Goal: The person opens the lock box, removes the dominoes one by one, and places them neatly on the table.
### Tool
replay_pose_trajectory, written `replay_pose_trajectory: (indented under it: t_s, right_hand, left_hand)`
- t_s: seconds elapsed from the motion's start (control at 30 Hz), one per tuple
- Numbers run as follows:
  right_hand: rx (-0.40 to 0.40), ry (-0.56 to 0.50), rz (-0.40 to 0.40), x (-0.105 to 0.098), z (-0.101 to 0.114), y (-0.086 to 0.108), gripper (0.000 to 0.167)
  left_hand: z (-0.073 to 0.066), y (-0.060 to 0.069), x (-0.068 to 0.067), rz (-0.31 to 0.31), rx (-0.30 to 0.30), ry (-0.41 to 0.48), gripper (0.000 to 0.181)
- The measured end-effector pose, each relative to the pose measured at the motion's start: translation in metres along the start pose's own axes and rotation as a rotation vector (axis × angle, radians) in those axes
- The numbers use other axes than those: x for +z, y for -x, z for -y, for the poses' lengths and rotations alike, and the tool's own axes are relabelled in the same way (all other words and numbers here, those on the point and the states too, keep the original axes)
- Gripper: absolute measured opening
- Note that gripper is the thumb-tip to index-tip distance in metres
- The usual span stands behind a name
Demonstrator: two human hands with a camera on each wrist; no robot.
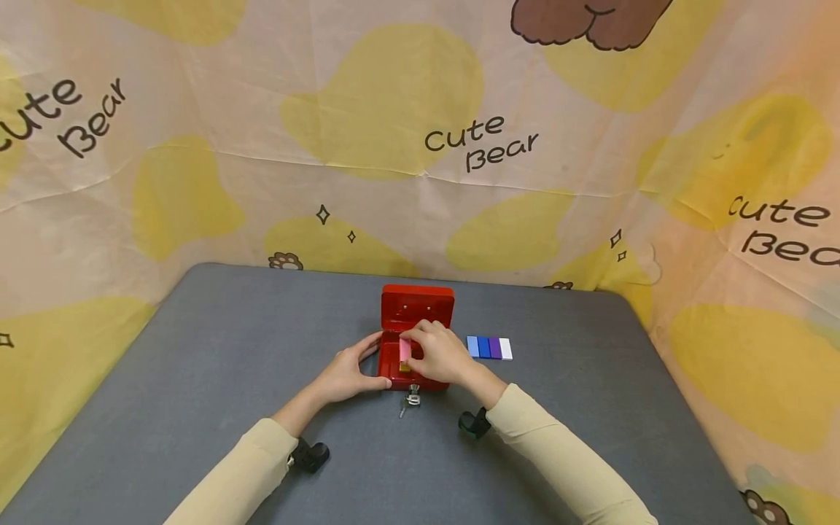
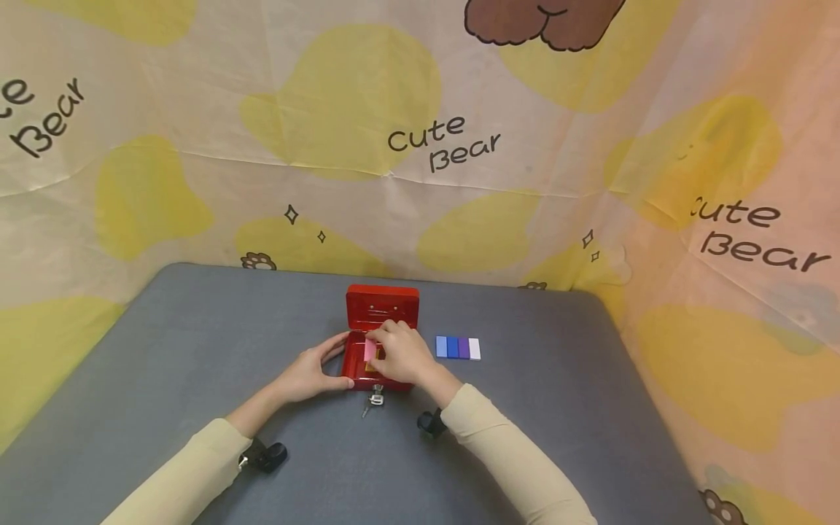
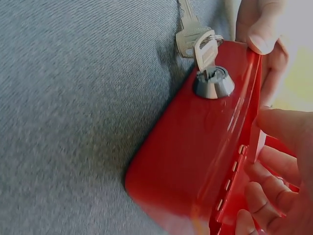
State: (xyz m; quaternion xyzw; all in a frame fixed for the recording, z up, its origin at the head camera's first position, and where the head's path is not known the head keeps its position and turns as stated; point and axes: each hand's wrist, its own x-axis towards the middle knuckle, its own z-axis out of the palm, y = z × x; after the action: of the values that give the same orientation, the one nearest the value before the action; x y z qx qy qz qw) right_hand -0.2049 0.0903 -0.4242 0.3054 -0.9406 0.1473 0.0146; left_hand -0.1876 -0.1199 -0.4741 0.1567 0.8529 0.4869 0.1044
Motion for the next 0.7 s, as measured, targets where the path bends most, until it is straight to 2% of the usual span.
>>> replay_pose_trajectory:
  t_s: [0.23, 0.53, 0.7]
  right_hand:
    - [-0.032, -0.007, -0.022, -0.007, -0.007, 0.006, 0.04]
    - [-0.02, -0.025, -0.014, -0.017, -0.017, 0.016, 0.041]
    - [-0.031, -0.011, -0.037, -0.022, -0.025, 0.023, 0.04]
  left_hand:
    - [0.0, -0.001, 0.0, -0.007, 0.01, -0.015, 0.089]
    - [0.001, -0.001, -0.001, -0.006, 0.037, -0.01, 0.089]
    - [0.0, 0.0, -0.001, -0.007, 0.012, -0.018, 0.088]
